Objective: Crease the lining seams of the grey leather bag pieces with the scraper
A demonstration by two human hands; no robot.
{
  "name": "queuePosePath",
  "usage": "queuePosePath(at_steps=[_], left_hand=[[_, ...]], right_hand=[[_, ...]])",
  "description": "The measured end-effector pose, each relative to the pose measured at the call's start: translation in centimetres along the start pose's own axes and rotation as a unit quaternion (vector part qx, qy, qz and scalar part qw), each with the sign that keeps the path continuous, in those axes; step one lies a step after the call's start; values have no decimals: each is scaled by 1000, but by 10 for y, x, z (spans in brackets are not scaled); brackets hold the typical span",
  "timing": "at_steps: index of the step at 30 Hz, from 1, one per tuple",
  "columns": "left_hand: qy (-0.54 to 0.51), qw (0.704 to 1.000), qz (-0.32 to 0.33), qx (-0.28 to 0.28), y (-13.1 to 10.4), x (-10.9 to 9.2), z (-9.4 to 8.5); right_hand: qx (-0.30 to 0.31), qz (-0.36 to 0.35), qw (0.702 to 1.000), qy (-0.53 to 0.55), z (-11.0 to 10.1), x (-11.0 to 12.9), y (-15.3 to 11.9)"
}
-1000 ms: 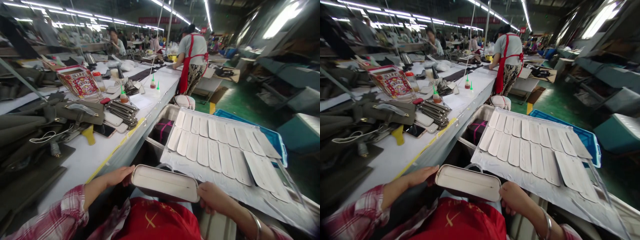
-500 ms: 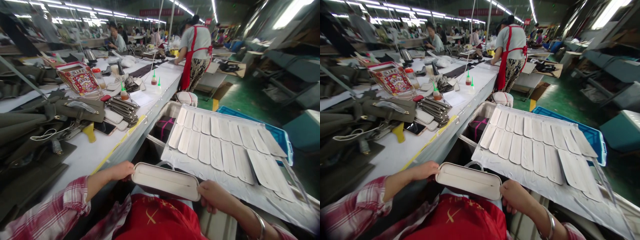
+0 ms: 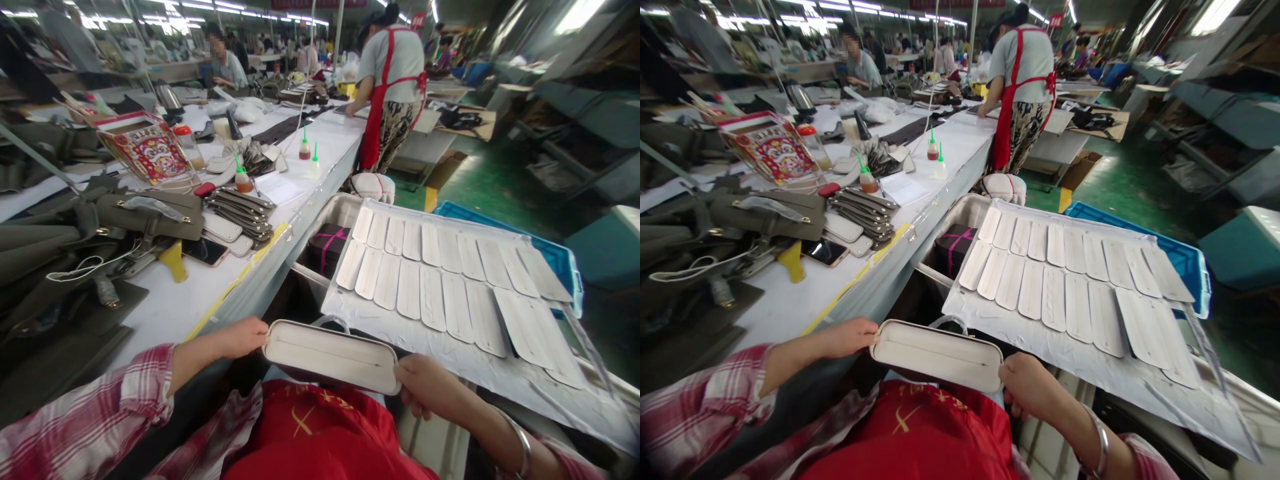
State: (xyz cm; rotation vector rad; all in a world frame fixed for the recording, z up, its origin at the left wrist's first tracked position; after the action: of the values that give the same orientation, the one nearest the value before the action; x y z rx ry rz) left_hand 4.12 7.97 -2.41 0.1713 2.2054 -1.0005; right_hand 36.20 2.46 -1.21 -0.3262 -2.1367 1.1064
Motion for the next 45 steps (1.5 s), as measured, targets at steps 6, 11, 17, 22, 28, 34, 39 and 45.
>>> queuePosePath(at_steps=[6,11,17,22,28,34,39,45], left_hand=[[-59,997,-11,40,2,4,5],[-152,986,-26,59,3,12,9],[-172,981,-24,83,-1,8,8],[-28,998,-30,50,1,8,5],[28,997,-72,2,6,8,3],[61,997,-51,-5,4,0,-2],[52,998,-13,30,3,-10,-3],[29,999,-7,27,4,-12,-4]], right_hand=[[8,4,1000,-9,1,2,0],[7,10,1000,8,1,2,0],[10,9,1000,13,1,1,1],[16,-2,1000,0,-2,5,-2],[18,14,1000,-15,-1,6,-3],[18,15,1000,-10,-1,1,0],[19,7,1000,-19,-1,1,-2],[23,-2,1000,-9,-3,4,-3]])
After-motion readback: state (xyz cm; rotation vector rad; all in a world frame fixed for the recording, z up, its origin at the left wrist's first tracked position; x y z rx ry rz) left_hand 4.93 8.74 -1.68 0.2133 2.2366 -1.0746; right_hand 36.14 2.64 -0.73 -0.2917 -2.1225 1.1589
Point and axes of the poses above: each hand's wrist, its own y-axis towards the middle knuckle, its own z-axis out of the palm, x = y × z, the point moved 9 cm from there along y, towards the middle knuckle, and after that the axes turned 2 degrees about y, right-handed, at the moved point
